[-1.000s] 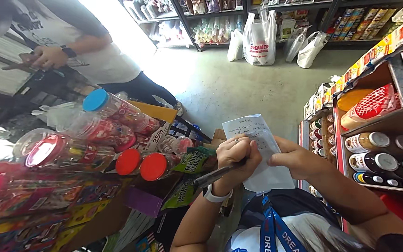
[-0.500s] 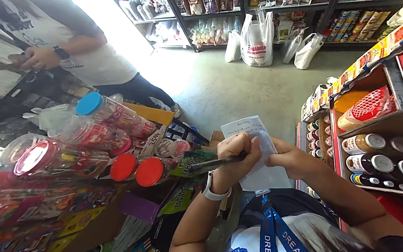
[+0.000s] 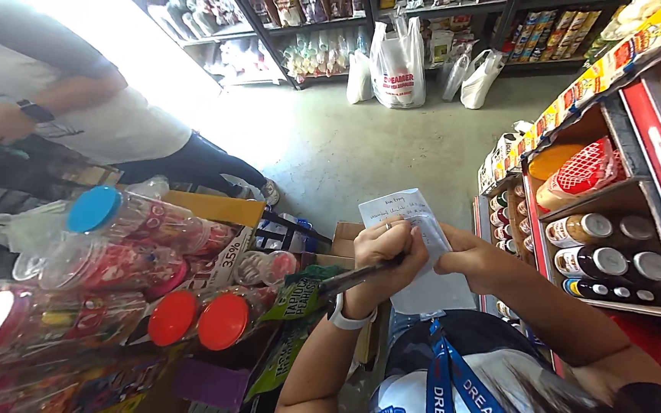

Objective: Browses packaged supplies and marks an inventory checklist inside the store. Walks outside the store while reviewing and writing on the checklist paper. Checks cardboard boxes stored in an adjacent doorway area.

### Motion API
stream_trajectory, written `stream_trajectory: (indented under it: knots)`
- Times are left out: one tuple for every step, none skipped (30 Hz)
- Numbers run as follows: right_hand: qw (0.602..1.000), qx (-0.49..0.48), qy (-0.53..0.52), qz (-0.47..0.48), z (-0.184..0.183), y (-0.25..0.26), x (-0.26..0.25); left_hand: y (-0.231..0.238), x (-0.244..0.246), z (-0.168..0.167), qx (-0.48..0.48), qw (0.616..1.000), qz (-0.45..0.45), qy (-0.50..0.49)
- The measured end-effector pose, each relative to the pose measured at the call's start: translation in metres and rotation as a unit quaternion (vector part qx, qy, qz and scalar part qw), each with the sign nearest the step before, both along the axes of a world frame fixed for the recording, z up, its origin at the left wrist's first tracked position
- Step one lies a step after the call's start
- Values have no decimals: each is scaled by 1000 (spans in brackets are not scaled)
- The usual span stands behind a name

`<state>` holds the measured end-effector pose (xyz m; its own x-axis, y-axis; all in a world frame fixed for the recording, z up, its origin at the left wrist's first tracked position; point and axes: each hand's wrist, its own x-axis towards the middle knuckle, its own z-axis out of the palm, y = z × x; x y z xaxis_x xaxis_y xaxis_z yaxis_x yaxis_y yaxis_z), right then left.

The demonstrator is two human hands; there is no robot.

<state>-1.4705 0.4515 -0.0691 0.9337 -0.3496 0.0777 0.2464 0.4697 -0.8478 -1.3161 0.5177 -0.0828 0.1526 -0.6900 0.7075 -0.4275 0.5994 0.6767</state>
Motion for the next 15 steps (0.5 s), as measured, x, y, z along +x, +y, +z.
stream_trajectory:
  knots:
    - [1000, 1, 4, -4, 0, -5, 2, -6, 2, -1, -1, 1000, 3, 4]
    - [1000, 1, 10, -9, 1, -10, 5, -12, 4, -2, -3, 1000, 6, 9]
    - [1000, 3, 18, -16, 2, -15, 7, -19, 7, -3, -3, 1000, 3, 10]
    - [999, 7, 25, -22, 4, -21, 10, -25, 10, -3, -2, 1000, -4, 9]
    - [999, 5, 27, -23, 4, -28, 13, -32, 14, -4, -2, 1000, -12, 6]
    - [999, 2, 30, -26, 4, -35, 16, -39, 17, -4, -3, 1000, -16, 4]
    - [999, -2, 32, -28, 4, -42, 20, -48, 21, -5, -4, 1000, -16, 5]
    - [999, -6, 32, -29, 2, -50, 25, -56, 26, -6, -3, 1000, -14, 7]
    - [999, -8, 29, -31, 1, -58, 30, -65, 32, -7, -2, 1000, -14, 8]
    - [999, -9, 26, -33, 0, -67, 36, -75, 37, -7, -2, 1000, -15, 9]
    - [999, -12, 26, -36, 0, -77, 43, -86, 44, -7, -2, 1000, -17, 12]
    - [999, -16, 26, -39, 0, -87, 50, -97, 51, -7, -2, 1000, -19, 16]
    - [999, -16, 28, -41, 1, -97, 57, -108, 58, -7, 1, 1000, -21, 22]
    - [999, -12, 32, -42, 2, -107, 63, -118, 65, -7, 3, 999, -24, 25]
    - [998, -8, 37, -43, 4, -116, 71, -129, 72, -7, 4, 999, -26, 28]
